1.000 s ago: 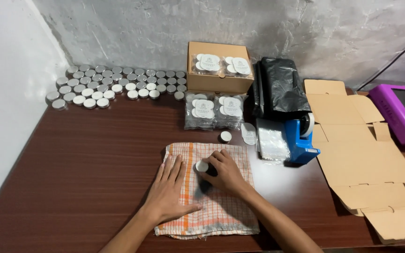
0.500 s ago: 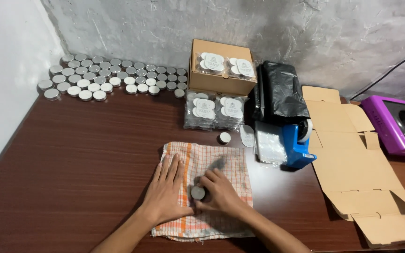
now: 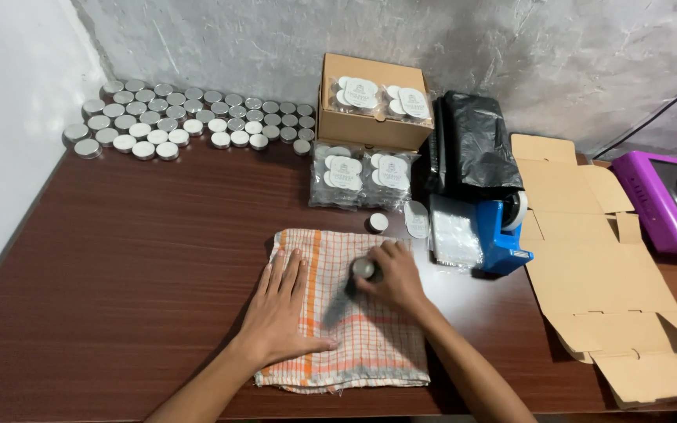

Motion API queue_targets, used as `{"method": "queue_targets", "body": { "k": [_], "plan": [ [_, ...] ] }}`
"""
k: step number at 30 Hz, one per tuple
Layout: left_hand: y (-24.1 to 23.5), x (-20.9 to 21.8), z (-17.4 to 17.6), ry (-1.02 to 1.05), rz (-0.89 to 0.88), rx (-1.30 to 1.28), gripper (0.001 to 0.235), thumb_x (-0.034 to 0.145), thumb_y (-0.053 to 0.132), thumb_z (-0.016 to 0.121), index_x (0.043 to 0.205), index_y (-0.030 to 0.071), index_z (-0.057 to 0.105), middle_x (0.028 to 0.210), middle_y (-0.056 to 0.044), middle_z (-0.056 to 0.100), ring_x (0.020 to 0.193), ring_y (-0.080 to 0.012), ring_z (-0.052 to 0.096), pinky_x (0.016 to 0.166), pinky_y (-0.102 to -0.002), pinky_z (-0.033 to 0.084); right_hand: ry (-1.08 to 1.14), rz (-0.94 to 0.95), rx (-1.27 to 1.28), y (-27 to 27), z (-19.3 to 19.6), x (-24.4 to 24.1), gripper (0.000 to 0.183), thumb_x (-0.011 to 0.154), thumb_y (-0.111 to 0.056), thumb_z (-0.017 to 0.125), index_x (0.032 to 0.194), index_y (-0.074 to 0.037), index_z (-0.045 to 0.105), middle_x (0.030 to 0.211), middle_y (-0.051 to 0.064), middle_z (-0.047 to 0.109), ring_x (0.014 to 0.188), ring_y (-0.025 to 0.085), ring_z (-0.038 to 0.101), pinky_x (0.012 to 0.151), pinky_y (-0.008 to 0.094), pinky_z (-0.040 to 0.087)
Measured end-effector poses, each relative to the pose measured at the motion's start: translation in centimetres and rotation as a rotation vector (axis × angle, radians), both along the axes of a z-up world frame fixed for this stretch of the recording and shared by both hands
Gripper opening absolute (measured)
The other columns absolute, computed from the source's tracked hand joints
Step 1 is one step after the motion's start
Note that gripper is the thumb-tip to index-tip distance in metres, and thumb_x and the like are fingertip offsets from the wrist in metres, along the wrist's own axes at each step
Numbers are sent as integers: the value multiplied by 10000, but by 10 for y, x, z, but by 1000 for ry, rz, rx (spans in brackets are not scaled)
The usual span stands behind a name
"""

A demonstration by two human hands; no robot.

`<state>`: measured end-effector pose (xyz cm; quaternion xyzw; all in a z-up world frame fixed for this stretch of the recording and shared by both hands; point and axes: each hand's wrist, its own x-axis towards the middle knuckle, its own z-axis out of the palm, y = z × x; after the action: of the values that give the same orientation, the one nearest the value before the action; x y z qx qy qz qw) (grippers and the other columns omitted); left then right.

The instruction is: Cleaning small metal candle tins with a cloth and then placing them into individual plastic bags for packaging.

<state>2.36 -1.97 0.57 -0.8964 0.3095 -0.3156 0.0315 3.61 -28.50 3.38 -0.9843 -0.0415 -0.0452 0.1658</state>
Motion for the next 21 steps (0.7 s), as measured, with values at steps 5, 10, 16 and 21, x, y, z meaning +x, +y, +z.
{"method": "queue_targets", "body": {
  "k": [5,10,16,21],
  "plan": [
    [-1,0,2,3,-1,-12,1957,377,1372,453,1608,-57,-70,1684,-273,-116,1558,-426,-127,1233,-480,-44,-51,213,59,12,-17,-23,378,775,-350,851,1034,-134,680,1058,33,647,1013,224,519,858,340,493],
    [-1,-6,19,57,-22,-30,1895,409,1318,456,1592,-60,-86,1673,-274,-154,1551,-414,-169,1228,-474,-78,-38,289,31,0,4,-11,356,770,-350,821,1038,-166,676,1032,8,661,1030,212,543,865,335,509],
    [8,-2,70,1138,9,159,1567,722,957,632,1569,34,-308,1638,-194,-412,1521,-343,-367,1258,-473,-178,-12,318,108,-33,9,-2,820,723,-143,833,1483,-197,528,1283,57,613,1109,292,434,943,450,440],
    [24,-4,3,-27,-115,54,2035,310,1428,511,1601,-47,-35,1697,-267,-110,1572,-404,-122,1252,-461,-54,38,-68,66,-10,18,-4,533,797,-422,850,1224,-147,689,1182,65,625,1162,261,498,978,413,451]
  ]
}}
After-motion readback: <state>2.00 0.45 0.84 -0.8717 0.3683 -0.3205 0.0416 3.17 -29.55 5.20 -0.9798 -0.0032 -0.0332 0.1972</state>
